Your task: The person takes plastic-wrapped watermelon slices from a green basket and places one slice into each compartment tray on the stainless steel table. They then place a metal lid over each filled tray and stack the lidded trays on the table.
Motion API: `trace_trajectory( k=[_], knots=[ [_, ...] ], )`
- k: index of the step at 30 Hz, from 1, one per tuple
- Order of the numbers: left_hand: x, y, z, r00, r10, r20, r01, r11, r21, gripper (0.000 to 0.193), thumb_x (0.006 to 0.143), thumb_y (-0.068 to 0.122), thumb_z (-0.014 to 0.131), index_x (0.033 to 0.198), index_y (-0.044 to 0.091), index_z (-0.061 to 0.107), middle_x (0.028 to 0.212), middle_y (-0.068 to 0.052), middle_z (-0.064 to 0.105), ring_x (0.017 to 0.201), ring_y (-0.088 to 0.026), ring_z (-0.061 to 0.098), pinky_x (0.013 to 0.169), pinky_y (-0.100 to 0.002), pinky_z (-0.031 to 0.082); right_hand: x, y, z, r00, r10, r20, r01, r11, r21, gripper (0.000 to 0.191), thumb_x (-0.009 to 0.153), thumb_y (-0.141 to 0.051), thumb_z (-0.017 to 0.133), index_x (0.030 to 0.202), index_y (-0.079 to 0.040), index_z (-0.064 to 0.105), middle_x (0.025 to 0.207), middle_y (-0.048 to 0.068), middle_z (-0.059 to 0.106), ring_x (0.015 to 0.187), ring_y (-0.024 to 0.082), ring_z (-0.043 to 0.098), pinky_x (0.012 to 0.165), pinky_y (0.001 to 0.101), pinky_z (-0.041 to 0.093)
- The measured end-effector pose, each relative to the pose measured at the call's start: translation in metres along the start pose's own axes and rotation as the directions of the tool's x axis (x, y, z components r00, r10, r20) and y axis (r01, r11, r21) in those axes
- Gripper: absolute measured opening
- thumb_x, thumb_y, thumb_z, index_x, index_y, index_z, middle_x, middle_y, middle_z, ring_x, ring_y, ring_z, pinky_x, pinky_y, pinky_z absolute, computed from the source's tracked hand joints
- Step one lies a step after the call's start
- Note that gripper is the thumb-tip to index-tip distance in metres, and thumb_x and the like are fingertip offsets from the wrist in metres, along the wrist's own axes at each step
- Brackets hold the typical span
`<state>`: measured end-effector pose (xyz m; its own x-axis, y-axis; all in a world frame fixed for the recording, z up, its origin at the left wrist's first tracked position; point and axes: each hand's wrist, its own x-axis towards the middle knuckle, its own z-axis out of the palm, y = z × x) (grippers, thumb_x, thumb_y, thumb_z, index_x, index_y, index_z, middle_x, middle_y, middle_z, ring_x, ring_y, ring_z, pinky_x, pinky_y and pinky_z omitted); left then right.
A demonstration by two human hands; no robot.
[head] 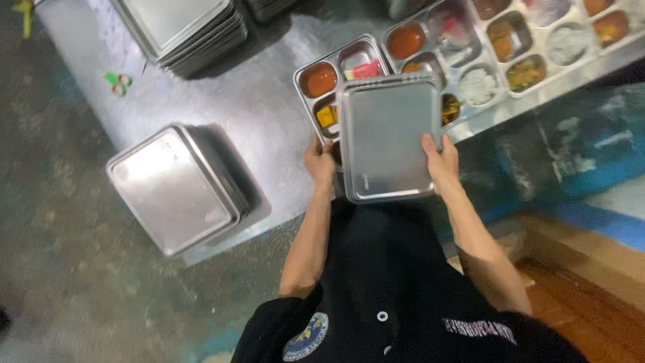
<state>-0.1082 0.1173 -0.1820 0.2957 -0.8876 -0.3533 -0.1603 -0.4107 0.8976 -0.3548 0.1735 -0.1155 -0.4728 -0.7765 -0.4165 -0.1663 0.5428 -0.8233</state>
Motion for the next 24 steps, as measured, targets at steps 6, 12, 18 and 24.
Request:
trace_trajectory(
  k=[6,12,18,24],
  knots=[
    [0.006,0.002,-0.081,0.992,-0.119,0.032,0.123,0.94,-0.318,0.043,0.101,0.018,0.053,0.141,0.003,0.06,0.124,-0.01,0.071,0.115,-0.019,0.064,0.101,-0.03,0.046,0.038,-0.074,0.101,0.94,-0.132,0.316,0.272,0.847,-0.457,0.043,0.101,-0.043,0.073,0.114,-0.002,0.071,0.1,0.019,0.07,0.094,0.03,0.068,0.086,0.0433,0.05],
    [0.008,-0.024,-0.14,0.981,-0.192,0.025,0.189,0.925,-0.329,0.052,0.092,0.026,0.071,0.133,-0.001,0.055,0.11,-0.015,0.07,0.103,-0.024,0.065,0.092,-0.038,0.05,0.033,-0.082,0.167,0.678,-0.13,0.724,0.008,0.985,0.17,0.072,0.083,-0.009,0.077,0.147,-0.003,0.044,0.123,0.013,0.067,0.109,0.022,0.067,0.091,0.0363,0.056],
    [-0.007,-0.022,-0.139,0.93,-0.23,-0.286,0.258,0.964,0.063,0.054,0.093,0.043,0.071,0.126,0.001,0.061,0.097,-0.014,0.067,0.083,-0.024,0.064,0.072,-0.04,0.054,0.0,-0.065,0.184,0.826,-0.075,0.559,0.0,0.991,0.133,0.077,0.092,-0.009,0.073,0.158,-0.006,0.033,0.114,0.016,0.064,0.097,0.02,0.063,0.083,0.0345,0.054],
    [-0.017,0.031,-0.249,0.934,-0.111,-0.34,0.131,0.991,0.037,0.058,0.089,0.047,0.068,0.125,0.001,0.063,0.083,-0.013,0.071,0.073,-0.021,0.066,0.067,-0.038,0.052,-0.055,-0.104,0.239,0.785,-0.265,0.56,0.097,0.945,0.312,0.062,0.101,-0.015,0.065,0.154,-0.004,0.035,0.12,0.015,0.066,0.103,0.017,0.065,0.086,0.0317,0.056]
  ],
)
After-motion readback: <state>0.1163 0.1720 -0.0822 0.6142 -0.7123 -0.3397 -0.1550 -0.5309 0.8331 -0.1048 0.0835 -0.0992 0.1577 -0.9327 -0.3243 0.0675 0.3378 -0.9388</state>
